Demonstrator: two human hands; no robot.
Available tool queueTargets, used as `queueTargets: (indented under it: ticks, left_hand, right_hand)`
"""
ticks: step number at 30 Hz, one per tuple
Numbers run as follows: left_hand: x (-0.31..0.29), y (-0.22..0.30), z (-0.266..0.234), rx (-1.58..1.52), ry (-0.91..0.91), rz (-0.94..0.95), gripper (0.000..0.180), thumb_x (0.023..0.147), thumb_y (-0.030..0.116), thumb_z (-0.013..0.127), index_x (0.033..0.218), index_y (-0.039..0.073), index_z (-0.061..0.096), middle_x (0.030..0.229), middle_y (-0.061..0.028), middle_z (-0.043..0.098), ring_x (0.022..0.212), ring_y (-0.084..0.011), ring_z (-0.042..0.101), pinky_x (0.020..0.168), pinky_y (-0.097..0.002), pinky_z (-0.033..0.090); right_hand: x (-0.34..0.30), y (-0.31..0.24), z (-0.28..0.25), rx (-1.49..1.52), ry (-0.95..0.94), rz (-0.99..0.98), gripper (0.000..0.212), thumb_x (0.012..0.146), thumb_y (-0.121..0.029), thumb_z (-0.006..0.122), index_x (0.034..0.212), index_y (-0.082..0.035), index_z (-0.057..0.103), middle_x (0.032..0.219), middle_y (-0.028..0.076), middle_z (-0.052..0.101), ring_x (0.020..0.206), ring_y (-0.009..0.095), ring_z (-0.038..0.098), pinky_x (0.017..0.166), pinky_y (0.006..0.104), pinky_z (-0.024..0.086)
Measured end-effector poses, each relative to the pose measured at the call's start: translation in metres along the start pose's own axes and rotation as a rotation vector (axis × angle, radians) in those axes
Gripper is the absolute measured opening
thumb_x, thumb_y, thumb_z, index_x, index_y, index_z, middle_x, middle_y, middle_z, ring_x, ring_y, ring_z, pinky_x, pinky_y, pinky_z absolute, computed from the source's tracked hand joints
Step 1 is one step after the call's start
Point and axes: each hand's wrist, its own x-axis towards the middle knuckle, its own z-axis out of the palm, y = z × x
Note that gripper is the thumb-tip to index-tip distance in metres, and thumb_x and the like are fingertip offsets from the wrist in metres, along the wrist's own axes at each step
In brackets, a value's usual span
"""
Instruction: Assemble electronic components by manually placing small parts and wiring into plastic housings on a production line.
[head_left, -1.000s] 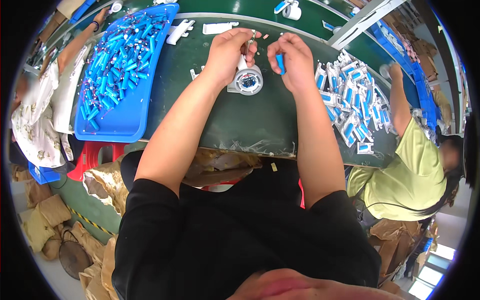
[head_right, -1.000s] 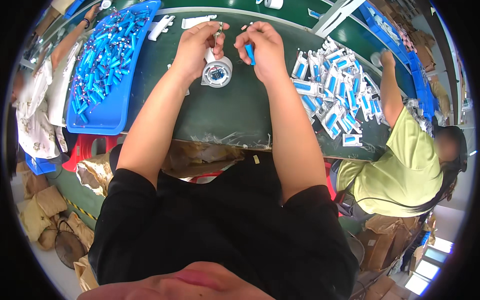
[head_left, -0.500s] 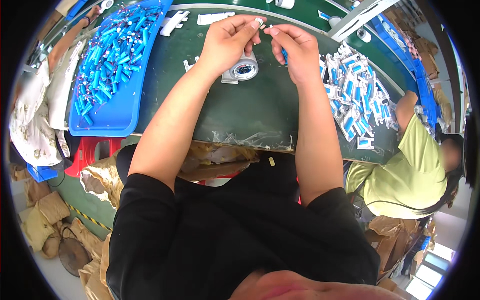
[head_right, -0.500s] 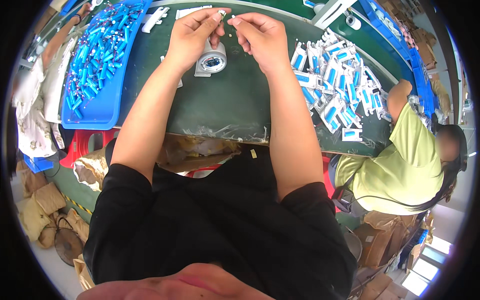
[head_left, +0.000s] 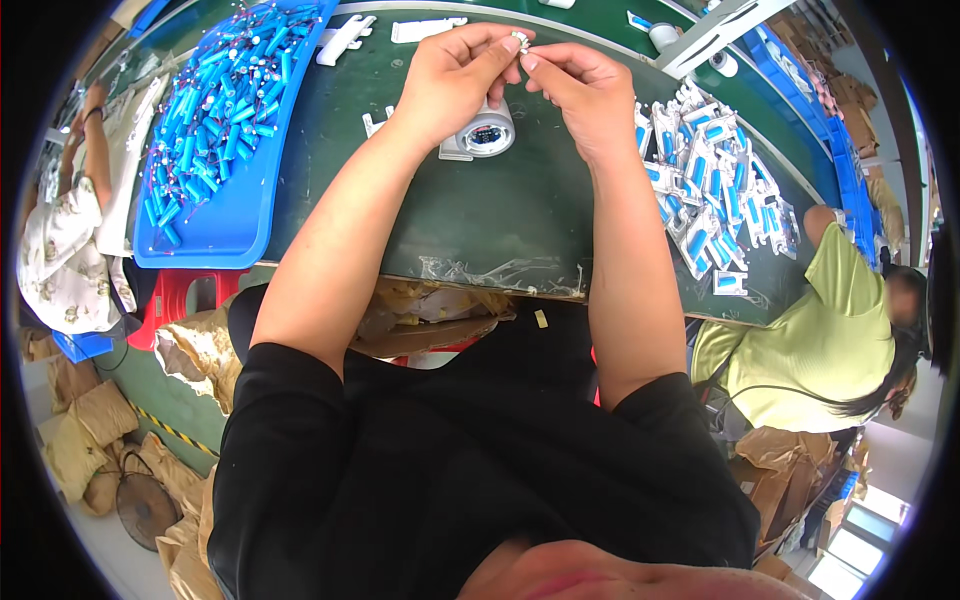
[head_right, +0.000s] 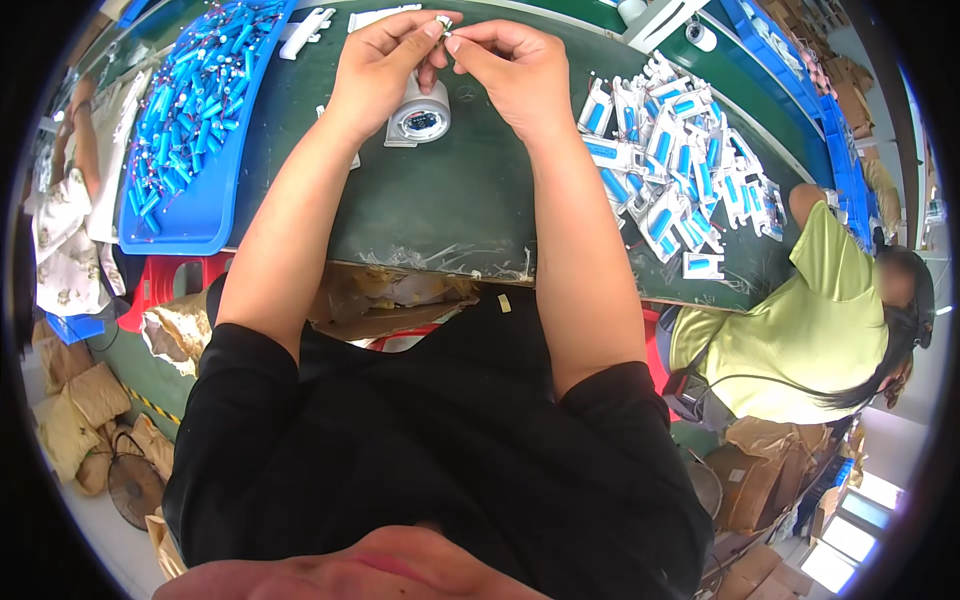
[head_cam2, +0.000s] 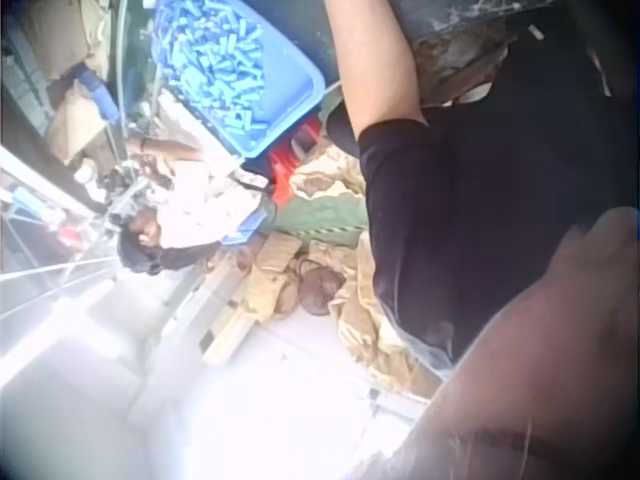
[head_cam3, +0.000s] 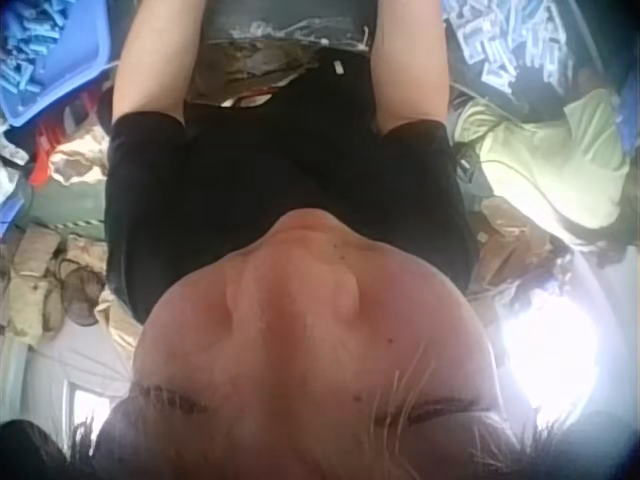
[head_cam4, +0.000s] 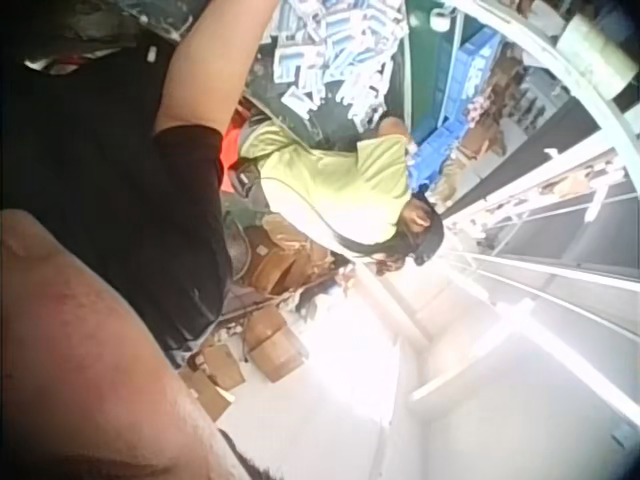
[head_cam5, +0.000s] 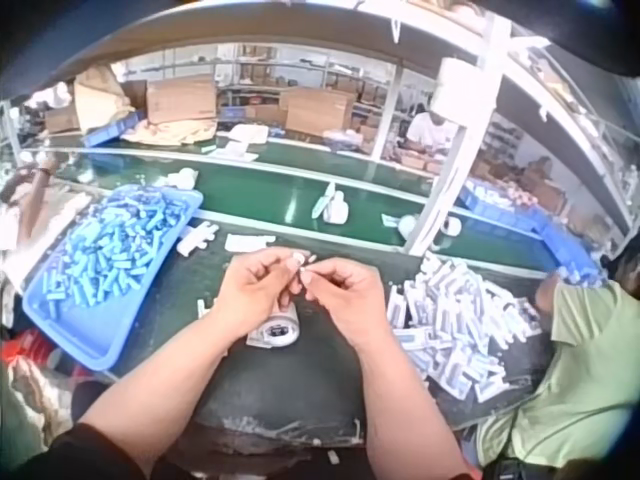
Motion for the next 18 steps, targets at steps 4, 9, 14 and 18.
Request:
queueTargets:
  ticks: [4, 9, 14, 18]
  left_hand:
    - [0.0, 0.001, 0.0, 0.028, -0.007, 0.008, 0.024, 0.108, 0.018, 0.064, 0.121, 0.002, 0.076, 0.082, -0.001, 0.07, 0.064, -0.0071, 0.059, 0.058, -0.0235, 0.048]
    - [0.0, 0.001, 0.001, 0.018, -0.008, -0.007, 0.025, 0.108, 0.018, 0.064, 0.122, 0.001, 0.076, 0.083, -0.0016, 0.07, 0.064, -0.0072, 0.059, 0.058, -0.0238, 0.049]
    - [-0.003, 0.011, 0.0, -0.013, -0.002, -0.055, 0.025, 0.108, 0.017, 0.064, 0.123, 0.0, 0.075, 0.083, -0.002, 0.07, 0.064, -0.0071, 0.059, 0.059, -0.0235, 0.049]
    - [-0.003, 0.009, -0.001, -0.028, -0.002, -0.096, 0.026, 0.107, 0.017, 0.064, 0.122, -0.001, 0.075, 0.083, -0.0018, 0.07, 0.064, -0.007, 0.058, 0.058, -0.0234, 0.048]
  right_hand:
    - [0.0, -0.001, 0.0, -0.021, 0.035, -0.015, 0.01, 0.093, -0.005, 0.08, 0.101, 0.001, 0.08, 0.087, 0.004, 0.077, 0.079, 0.008, 0.069, 0.07, 0.022, 0.054]
    - [0.001, 0.004, 0.001, -0.076, 0.049, -0.069, 0.01, 0.092, -0.004, 0.081, 0.099, 0.001, 0.08, 0.085, 0.002, 0.076, 0.077, 0.005, 0.066, 0.067, 0.0211, 0.051]
    - [-0.002, 0.003, 0.003, -0.132, 0.056, -0.116, 0.007, 0.091, -0.004, 0.081, 0.097, 0.0, 0.081, 0.083, -0.001, 0.075, 0.075, 0.002, 0.063, 0.063, 0.0205, 0.047]
    - [-0.001, 0.006, 0.006, -0.348, 0.127, -0.258, 0.006, 0.09, -0.008, 0.084, 0.094, -0.003, 0.082, 0.084, 0.001, 0.077, 0.072, 0.005, 0.064, 0.061, 0.0224, 0.048]
